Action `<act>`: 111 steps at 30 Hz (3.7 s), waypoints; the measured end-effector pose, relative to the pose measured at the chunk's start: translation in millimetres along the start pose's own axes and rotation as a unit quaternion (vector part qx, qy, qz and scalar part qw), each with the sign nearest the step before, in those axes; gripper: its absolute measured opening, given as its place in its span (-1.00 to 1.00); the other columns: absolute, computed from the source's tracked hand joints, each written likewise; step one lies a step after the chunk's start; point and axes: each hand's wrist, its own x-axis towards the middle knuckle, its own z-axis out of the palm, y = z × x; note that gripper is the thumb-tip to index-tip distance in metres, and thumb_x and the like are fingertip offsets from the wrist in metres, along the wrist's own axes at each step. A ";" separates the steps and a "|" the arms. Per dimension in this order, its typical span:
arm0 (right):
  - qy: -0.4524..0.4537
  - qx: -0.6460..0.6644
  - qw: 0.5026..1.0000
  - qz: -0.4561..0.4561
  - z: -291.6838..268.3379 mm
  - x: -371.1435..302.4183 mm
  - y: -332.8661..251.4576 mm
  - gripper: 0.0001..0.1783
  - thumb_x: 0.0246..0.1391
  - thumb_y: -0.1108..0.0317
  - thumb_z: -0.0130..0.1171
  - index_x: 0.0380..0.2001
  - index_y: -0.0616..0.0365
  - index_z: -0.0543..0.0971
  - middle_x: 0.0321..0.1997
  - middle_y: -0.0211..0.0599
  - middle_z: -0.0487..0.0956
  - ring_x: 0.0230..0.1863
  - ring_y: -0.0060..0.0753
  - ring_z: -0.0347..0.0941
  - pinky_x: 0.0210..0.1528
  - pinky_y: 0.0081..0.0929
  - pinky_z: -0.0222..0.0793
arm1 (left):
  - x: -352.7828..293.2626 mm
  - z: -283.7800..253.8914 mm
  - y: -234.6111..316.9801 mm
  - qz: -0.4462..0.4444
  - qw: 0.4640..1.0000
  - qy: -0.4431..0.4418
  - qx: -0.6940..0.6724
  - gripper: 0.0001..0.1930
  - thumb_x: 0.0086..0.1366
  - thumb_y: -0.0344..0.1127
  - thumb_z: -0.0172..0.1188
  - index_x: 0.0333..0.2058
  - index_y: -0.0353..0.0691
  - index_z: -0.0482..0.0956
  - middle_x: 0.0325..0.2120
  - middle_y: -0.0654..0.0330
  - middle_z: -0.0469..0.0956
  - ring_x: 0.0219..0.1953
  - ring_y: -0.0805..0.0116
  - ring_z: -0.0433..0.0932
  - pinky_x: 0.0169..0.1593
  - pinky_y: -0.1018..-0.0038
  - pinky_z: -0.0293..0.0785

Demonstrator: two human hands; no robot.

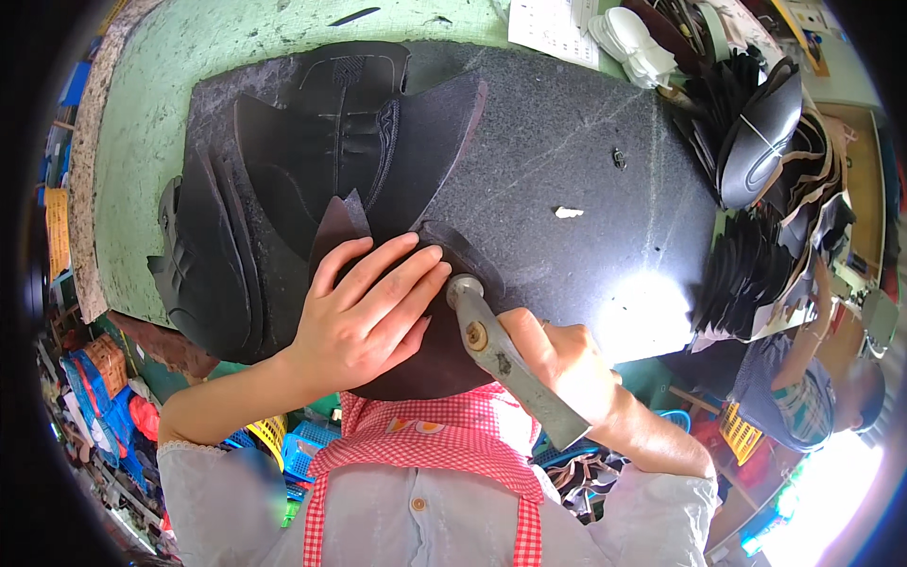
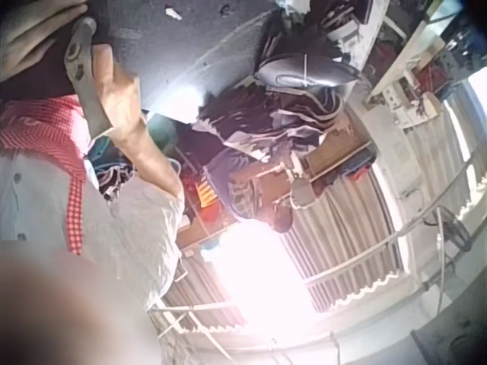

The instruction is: Assembling shoe upper components using a hammer and manual dexterity in a factory setting.

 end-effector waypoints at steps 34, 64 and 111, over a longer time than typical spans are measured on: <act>0.400 -0.126 0.897 0.141 -36.7 -30.3 61.8 -0.75 0.15 0.38 0.30 -0.14 0.22 0.53 -0.24 -0.07 0.52 -0.30 -0.07 0.47 -0.21 -0.29 0.40 | -26.8 -46.5 33.6 -0.034 0.978 -0.134 -0.158 -0.26 0.02 -0.42 0.27 0.29 -0.19 0.41 0.29 -0.12 0.36 0.36 -0.17 0.30 0.37 -0.07 0.19; 0.043 0.569 0.820 -0.041 4.2 28.1 -26.4 -0.74 0.24 0.51 0.26 -0.02 0.35 0.60 -0.16 -0.39 0.68 -0.16 -0.64 0.58 -0.05 -0.60 0.54 | -44.0 -58.1 32.2 -0.281 0.620 0.205 -0.703 -0.39 0.28 -0.50 0.17 0.30 -0.32 0.26 0.15 0.04 0.47 0.18 0.22 0.49 0.27 0.26 0.38; -0.045 -0.044 0.995 0.075 -35.8 -15.6 0.0 -0.75 0.10 0.44 0.26 -0.17 0.20 0.47 -0.48 -0.12 0.56 -0.49 -0.04 0.61 -0.49 -0.20 0.47 | 5.9 6.5 18.1 0.013 0.994 -0.094 -0.059 -0.55 0.10 -0.15 0.34 0.02 0.08 0.64 0.27 0.21 0.45 0.31 0.09 0.39 0.31 0.10 0.23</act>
